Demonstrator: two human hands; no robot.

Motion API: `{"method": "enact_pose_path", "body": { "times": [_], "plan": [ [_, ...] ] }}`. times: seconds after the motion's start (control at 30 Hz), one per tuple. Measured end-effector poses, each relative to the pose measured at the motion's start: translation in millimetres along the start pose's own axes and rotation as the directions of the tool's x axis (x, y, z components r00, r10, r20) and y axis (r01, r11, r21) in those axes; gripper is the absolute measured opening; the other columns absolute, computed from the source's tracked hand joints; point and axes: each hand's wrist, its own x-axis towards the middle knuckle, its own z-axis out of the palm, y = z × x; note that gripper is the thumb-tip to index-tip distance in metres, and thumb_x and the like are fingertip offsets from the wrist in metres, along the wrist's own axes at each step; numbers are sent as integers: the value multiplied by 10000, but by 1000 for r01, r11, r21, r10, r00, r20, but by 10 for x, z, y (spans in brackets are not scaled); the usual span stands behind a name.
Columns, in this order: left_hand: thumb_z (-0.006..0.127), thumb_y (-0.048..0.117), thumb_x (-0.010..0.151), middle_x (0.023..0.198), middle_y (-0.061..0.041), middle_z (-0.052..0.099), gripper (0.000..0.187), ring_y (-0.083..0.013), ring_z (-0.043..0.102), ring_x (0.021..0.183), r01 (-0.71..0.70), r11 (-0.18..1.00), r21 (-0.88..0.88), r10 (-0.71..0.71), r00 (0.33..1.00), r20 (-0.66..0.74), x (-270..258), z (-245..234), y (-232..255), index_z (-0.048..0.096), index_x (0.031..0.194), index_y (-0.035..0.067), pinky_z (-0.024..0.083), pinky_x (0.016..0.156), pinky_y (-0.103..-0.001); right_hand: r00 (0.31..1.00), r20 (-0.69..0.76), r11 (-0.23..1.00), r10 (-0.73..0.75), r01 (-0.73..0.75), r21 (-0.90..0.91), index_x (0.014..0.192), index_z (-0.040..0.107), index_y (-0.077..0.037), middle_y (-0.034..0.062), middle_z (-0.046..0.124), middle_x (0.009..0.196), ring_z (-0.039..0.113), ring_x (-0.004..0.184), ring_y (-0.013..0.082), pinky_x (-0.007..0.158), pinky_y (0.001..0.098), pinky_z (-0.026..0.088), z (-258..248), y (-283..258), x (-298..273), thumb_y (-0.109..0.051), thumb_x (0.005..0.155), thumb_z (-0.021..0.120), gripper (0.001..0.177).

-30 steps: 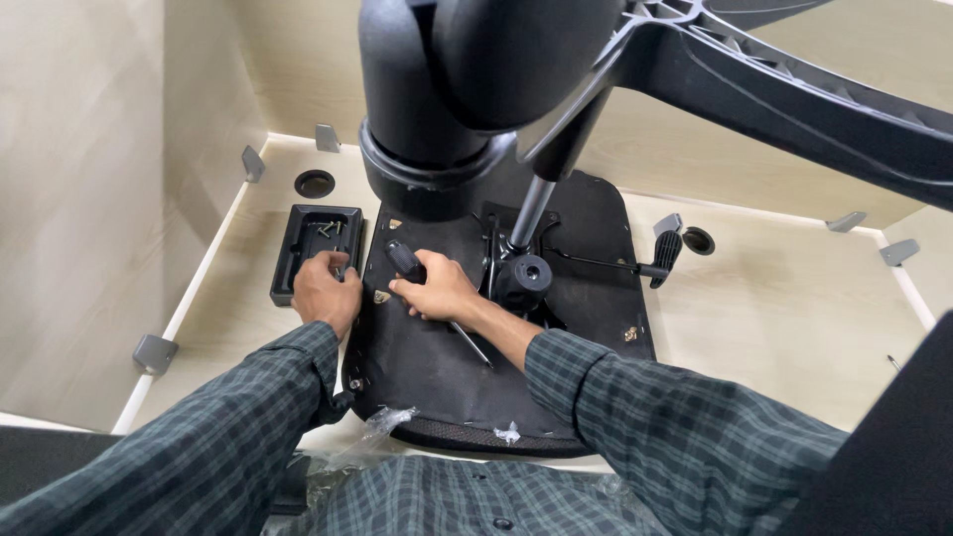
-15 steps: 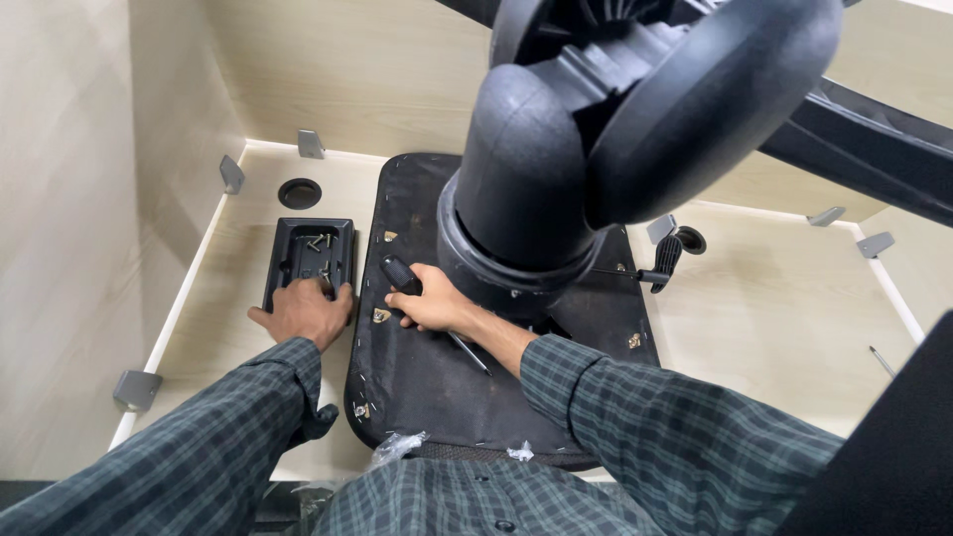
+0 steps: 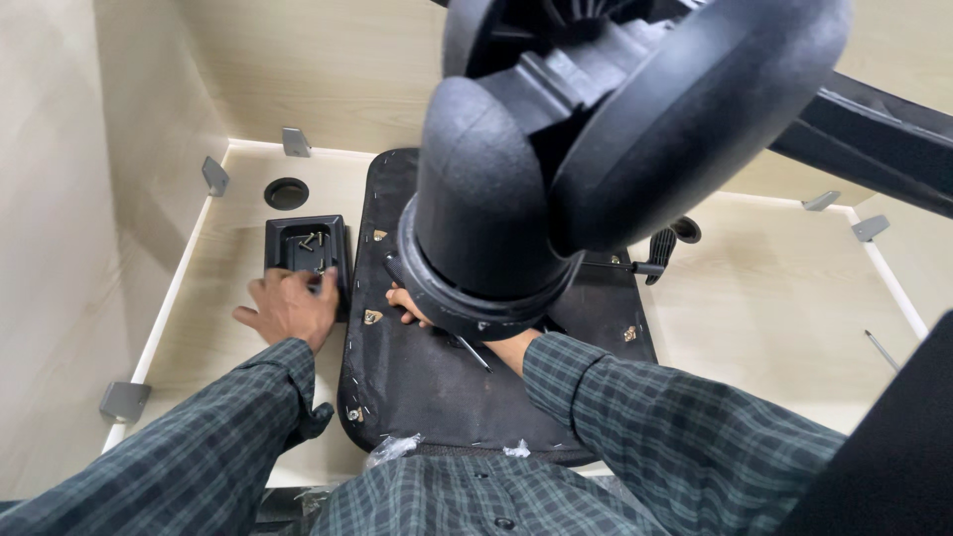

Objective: The person assembles an office chair by attaching the base to the seat and tightening the screws. They use a screwdriver to secure the base to the seat, ensuring it is firmly attached.

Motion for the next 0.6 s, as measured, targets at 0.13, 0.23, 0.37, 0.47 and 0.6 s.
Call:
{"method": "enact_pose_path", "body": {
  "times": [0.13,0.23,0.37,0.47,0.6],
  "plan": [
    [678,264,874,1368,-205,461,483,-372,426,1311,203,978,-53,-207,974,-90,93,79,-104,552,1295,65,405,960,-606,929,262,645,-263,-33,764,1301,520,172,344,627,1222,764,935,376,696,379,661,-251,336,-8,-370,1060,398,606],
    [662,216,913,1376,-238,437,523,-407,431,1288,357,930,-87,-354,934,42,168,123,-171,466,1351,7,472,931,-619,937,241,691,-252,0,723,1320,530,171,349,627,1248,759,939,373,693,364,659,-293,536,93,-325,1093,378,566],
    [631,211,967,1404,-174,483,477,-449,480,1271,304,949,-85,-302,953,37,102,183,-287,459,1368,18,529,930,-599,965,163,837,-207,89,540,1281,586,98,275,680,1193,762,862,298,605,307,611,-318,672,221,-202,1047,453,403],
    [726,182,864,1352,-216,471,598,-461,479,1225,286,952,-107,-283,958,43,105,199,-408,425,1341,-17,515,939,-544,992,-10,976,-122,122,179,1212,663,41,208,749,1140,769,838,228,578,241,625,-255,691,267,-70,942,587,301],
    [695,111,897,1307,-285,488,501,-494,494,1179,157,981,-117,-174,972,-156,49,309,-566,474,1323,-32,490,941,-551,996,-88,999,-1,-3,-42,1150,712,0,181,782,1047,762,825,152,601,217,600,-190,476,163,-57,911,650,253]
  ]
}}
